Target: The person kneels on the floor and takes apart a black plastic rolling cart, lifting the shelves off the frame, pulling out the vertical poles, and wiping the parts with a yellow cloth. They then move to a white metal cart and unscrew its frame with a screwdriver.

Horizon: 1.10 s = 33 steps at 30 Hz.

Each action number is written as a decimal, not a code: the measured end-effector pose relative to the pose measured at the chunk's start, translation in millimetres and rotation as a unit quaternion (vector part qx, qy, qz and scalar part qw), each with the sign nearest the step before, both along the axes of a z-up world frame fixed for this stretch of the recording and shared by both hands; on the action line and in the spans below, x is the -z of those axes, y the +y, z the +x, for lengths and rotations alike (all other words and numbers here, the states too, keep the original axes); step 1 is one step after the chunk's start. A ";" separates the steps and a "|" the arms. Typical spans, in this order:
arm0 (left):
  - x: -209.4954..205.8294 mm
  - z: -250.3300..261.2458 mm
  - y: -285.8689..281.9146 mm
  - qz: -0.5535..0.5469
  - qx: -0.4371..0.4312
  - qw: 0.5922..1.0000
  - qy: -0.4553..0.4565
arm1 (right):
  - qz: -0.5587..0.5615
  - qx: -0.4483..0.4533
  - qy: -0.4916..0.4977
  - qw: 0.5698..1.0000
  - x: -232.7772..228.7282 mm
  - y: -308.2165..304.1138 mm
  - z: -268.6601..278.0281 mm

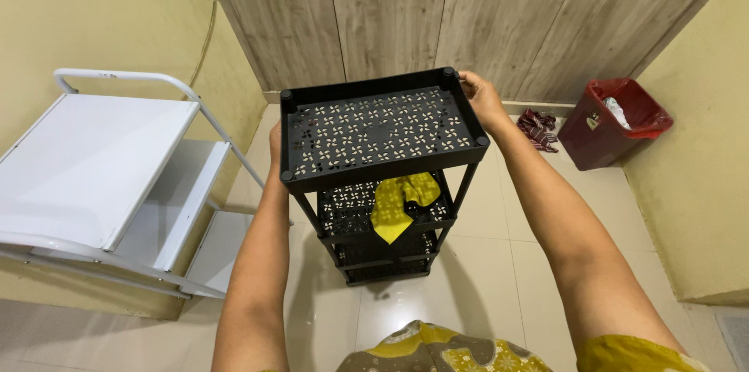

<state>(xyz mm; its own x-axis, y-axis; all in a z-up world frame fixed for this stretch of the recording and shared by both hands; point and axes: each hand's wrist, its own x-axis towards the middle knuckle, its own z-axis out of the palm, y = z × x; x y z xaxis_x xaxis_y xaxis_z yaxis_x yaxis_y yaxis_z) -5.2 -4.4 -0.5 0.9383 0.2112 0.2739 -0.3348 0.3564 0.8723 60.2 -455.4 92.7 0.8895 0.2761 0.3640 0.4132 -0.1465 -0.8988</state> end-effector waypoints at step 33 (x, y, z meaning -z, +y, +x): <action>-4.8 -10.8 -7.4 0.129 -0.065 0.985 -0.097 | -0.416 0.043 -0.047 0.907 -95.6 23.7 -15.7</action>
